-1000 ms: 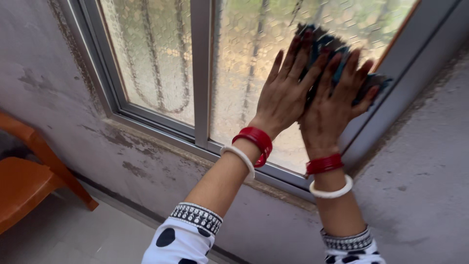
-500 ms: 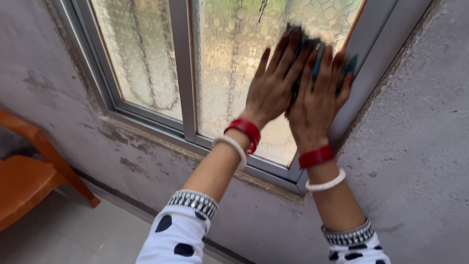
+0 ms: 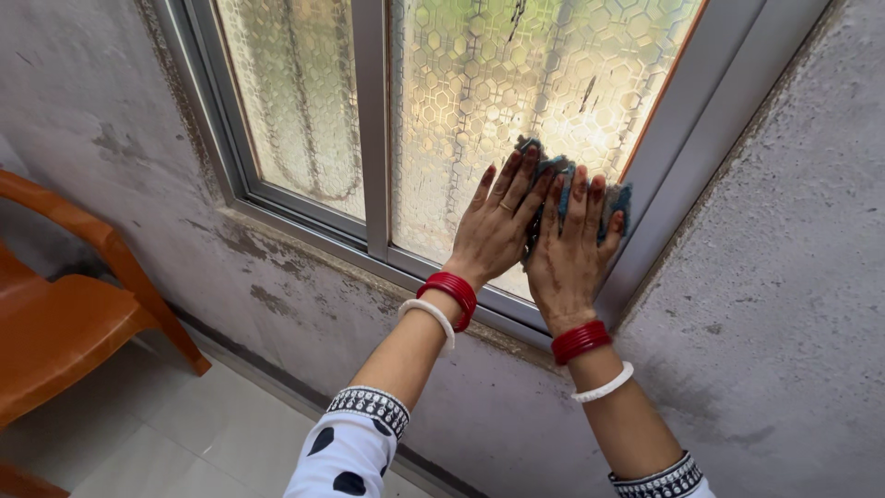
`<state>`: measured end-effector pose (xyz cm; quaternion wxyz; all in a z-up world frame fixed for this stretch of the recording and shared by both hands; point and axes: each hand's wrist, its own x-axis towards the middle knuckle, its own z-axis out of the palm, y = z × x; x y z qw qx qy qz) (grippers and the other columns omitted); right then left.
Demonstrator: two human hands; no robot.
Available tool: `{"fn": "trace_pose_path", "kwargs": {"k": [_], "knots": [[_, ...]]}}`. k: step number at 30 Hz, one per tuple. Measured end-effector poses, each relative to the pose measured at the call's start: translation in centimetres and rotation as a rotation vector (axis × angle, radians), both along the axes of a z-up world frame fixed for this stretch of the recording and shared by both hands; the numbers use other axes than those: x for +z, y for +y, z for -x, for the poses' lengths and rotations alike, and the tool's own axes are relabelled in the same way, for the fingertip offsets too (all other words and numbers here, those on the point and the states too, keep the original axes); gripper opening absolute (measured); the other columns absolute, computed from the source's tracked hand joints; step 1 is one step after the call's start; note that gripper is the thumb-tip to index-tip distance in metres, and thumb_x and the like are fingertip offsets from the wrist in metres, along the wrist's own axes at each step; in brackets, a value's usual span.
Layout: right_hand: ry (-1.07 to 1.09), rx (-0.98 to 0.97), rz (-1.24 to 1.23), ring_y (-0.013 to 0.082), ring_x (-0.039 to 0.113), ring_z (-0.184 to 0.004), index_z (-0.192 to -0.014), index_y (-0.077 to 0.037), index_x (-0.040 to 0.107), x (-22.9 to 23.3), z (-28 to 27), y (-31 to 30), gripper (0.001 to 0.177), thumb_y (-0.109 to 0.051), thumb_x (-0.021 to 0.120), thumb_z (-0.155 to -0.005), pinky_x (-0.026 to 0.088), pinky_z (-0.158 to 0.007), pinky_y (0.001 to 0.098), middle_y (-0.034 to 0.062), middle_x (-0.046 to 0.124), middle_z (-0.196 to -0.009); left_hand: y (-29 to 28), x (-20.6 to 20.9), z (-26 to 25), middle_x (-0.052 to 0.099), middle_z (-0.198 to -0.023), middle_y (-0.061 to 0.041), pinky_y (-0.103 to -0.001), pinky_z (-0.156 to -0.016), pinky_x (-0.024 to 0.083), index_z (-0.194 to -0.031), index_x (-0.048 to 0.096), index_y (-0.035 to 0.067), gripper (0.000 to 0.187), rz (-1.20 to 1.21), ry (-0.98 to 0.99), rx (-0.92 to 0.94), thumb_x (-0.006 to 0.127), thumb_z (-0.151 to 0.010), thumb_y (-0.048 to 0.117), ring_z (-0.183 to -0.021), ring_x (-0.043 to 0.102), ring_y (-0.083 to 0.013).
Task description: The person uses a blue cloth to wipe the metal frame and textured glass of a window. They clean the lower track, vertical edges, and the glass surface with repetitive hand motions.
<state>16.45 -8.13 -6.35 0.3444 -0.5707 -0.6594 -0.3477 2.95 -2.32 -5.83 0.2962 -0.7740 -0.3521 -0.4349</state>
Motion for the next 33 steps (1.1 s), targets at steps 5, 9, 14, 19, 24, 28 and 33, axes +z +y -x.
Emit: {"fn": "trace_pose_path", "kwargs": {"k": [5, 9, 14, 19, 24, 28, 33], "knots": [[-0.007, -0.002, -0.149, 0.0256, -0.002, -0.165, -0.174, -0.020, 0.008, 4.6, 1.2, 2.6, 0.067, -0.023, 0.048, -0.119, -0.004, -0.131, 0.0564, 0.0058, 0.000, -0.179, 2.4, 4.7, 1.0, -0.001, -0.175, -0.006, -0.047, -0.135, 0.001, -0.168, 0.007, 0.019, 0.063, -0.118, -0.038, -0.011, 0.038, -0.114, 0.032, -0.163, 0.002, -0.0198], [0.006, 0.097, -0.353, 0.0237, -0.003, -0.165, -0.168, -0.022, 0.006, 8.5, 3.7, 4.9, 0.062, -0.031, 0.046, -0.122, -0.006, -0.133, 0.0545, 0.0030, -0.003, -0.178, 3.3, 8.1, 3.3, 0.004, -0.175, -0.004, -0.048, -0.136, 0.003, -0.168, 0.010, 0.018, 0.058, -0.086, -0.013, 0.179, 0.034, -0.117, 0.035, -0.163, 0.005, -0.0189], [-0.075, 0.083, -0.292, 0.0239, 0.002, -0.163, -0.172, -0.020, 0.011, 9.9, 7.3, 6.8, 0.060, -0.036, 0.039, -0.122, -0.003, -0.132, 0.0505, 0.0040, 0.004, -0.177, 4.4, 8.7, 6.8, 0.000, -0.176, -0.001, -0.046, -0.137, 0.003, -0.169, 0.005, 0.019, 0.060, -0.209, -0.136, 0.194, 0.033, -0.118, 0.035, -0.164, 0.003, -0.0161], [-0.142, 0.158, -0.272, 0.0222, 0.006, -0.163, -0.170, -0.019, 0.017, 8.6, 9.6, 7.8, 0.058, -0.035, 0.039, -0.119, 0.000, -0.131, 0.0482, 0.0046, 0.008, -0.176, 5.1, 6.1, 9.6, 0.001, -0.176, -0.004, -0.048, -0.136, 0.004, -0.168, 0.002, 0.019, 0.062, -0.104, -0.166, 0.279, 0.033, -0.117, 0.035, -0.164, 0.003, -0.0179], [-0.271, 0.049, -0.281, 0.0198, 0.010, -0.163, -0.172, -0.021, 0.023, 5.7, 9.6, 6.2, 0.058, -0.028, 0.040, -0.117, 0.001, -0.132, 0.0463, 0.0036, 0.012, -0.177, 4.0, 3.5, 9.9, 0.004, -0.175, -0.009, -0.052, -0.133, 0.006, -0.168, 0.004, 0.017, 0.065, 0.058, -0.185, 0.332, 0.036, -0.114, 0.036, -0.163, 0.005, -0.0223], [-0.306, 0.161, -0.276, 0.0217, 0.009, -0.164, -0.173, -0.019, 0.022, 6.2, 7.5, 5.5, 0.060, -0.027, 0.046, -0.118, 0.001, -0.133, 0.0466, 0.0067, 0.011, -0.177, 3.0, 4.2, 9.8, 0.001, -0.172, -0.015, -0.053, -0.131, 0.006, -0.167, 0.003, 0.020, 0.072, 0.011, -0.164, 0.262, 0.044, -0.110, 0.039, -0.161, 0.003, -0.0294], [-0.438, -0.028, -0.435, 0.0240, 0.004, -0.165, -0.173, -0.020, 0.019, 11.3, 3.3, 5.4, 0.074, -0.023, 0.062, -0.113, -0.003, -0.135, 0.0484, 0.0088, 0.008, -0.178, 2.9, 8.9, 6.6, -0.001, -0.173, -0.018, -0.054, -0.133, 0.009, -0.168, 0.000, 0.022, 0.080, -0.090, -0.177, 0.131, 0.050, -0.111, 0.047, -0.162, 0.002, -0.0345]]}}
